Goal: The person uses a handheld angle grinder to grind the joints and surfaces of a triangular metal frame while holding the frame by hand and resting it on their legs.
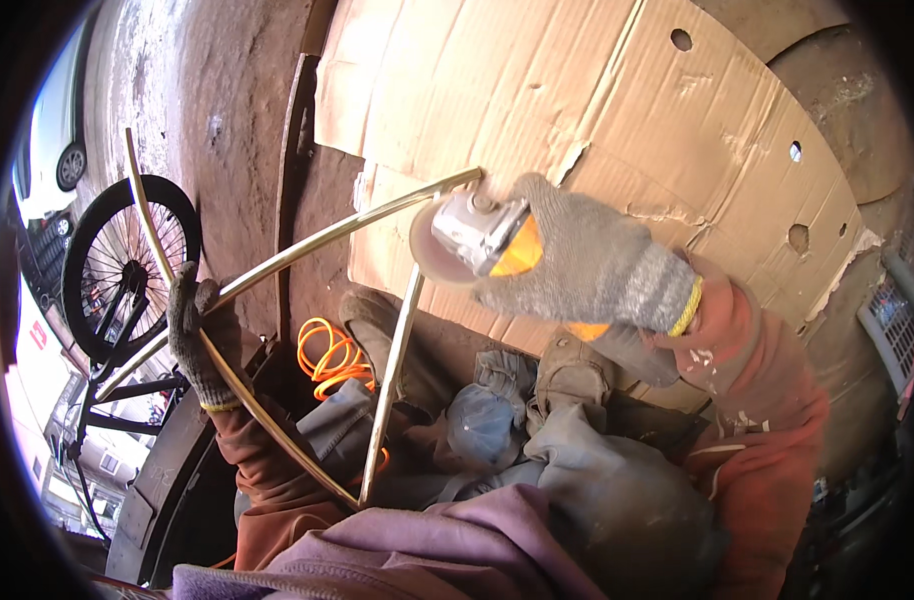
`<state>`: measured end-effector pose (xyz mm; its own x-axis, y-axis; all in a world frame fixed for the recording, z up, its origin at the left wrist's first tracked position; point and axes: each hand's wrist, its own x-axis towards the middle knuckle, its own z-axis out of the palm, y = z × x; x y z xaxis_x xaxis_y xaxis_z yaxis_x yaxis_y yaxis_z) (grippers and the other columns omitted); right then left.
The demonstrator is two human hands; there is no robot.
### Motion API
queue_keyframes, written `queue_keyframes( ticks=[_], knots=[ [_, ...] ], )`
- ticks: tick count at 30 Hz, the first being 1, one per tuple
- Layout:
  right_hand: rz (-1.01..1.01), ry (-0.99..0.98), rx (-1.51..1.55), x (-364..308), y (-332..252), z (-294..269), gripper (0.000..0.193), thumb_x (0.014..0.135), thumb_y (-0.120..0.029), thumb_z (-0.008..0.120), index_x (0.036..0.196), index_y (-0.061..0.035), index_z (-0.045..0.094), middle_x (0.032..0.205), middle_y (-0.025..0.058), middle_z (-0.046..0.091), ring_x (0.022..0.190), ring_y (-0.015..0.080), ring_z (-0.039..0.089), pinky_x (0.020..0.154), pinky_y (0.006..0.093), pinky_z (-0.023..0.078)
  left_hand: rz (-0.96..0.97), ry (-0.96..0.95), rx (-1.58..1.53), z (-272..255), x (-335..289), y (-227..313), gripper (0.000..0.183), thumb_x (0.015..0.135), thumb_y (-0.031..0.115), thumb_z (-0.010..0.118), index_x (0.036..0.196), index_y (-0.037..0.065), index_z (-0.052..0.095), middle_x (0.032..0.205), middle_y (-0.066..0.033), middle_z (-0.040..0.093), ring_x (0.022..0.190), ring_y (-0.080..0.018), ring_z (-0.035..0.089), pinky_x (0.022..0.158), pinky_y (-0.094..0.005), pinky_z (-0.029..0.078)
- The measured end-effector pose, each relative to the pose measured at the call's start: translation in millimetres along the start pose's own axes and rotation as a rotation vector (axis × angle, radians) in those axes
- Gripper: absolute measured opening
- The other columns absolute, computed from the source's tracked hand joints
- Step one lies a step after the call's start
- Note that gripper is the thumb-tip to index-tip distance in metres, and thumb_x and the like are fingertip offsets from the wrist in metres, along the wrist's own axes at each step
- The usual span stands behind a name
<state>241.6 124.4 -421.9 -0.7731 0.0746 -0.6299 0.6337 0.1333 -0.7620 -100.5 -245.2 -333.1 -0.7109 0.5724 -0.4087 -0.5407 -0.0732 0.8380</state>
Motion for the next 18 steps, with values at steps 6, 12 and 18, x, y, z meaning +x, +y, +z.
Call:
queue_keyframes(
  ticks=[6, 12, 18],
  knots=[
    [0.008, -0.044, -0.166, 29, -17, -30, 0.092, 0.075, -0.056, 0.092, 0.137, 0.0033, 0.058, 0.118, 0.0276, 0.074, 0.113, 0.0436, 0.073, 0.096, 0.0472, 0.058, -0.016, 0.026, 0.130, 11, 6, 5, 0.038, 0.111, 0.008, 0.057, 0.142, -0.014, 0.057, 0.090, -0.0030, 0.058, 0.084, -0.0121, 0.057, 0.083, -0.0298, 0.050],
    [-0.062, -0.082, -0.286, 50, -30, -50, 0.087, 0.072, -0.052, 0.096, 0.133, -0.0009, 0.061, 0.116, 0.0223, 0.073, 0.110, 0.0372, 0.073, 0.095, 0.0446, 0.057, 0.138, 0.403, 0.404, 47, 21, -6, 0.034, 0.110, 0.014, 0.064, 0.134, -0.010, 0.066, 0.071, 0.0058, 0.049, 0.071, -0.0070, 0.051, 0.075, -0.0239, 0.048],
    [-0.137, -0.023, -0.386, 65, -36, -47, 0.091, 0.073, -0.060, 0.093, 0.136, -0.0010, 0.061, 0.117, 0.0245, 0.073, 0.112, 0.0374, 0.073, 0.096, 0.0454, 0.058, 0.129, 0.352, 0.597, 47, 36, 0, 0.036, 0.111, 0.019, 0.062, 0.136, -0.006, 0.067, 0.074, 0.0073, 0.048, 0.068, -0.0080, 0.050, 0.103, -0.0451, 0.058]
  ],
)
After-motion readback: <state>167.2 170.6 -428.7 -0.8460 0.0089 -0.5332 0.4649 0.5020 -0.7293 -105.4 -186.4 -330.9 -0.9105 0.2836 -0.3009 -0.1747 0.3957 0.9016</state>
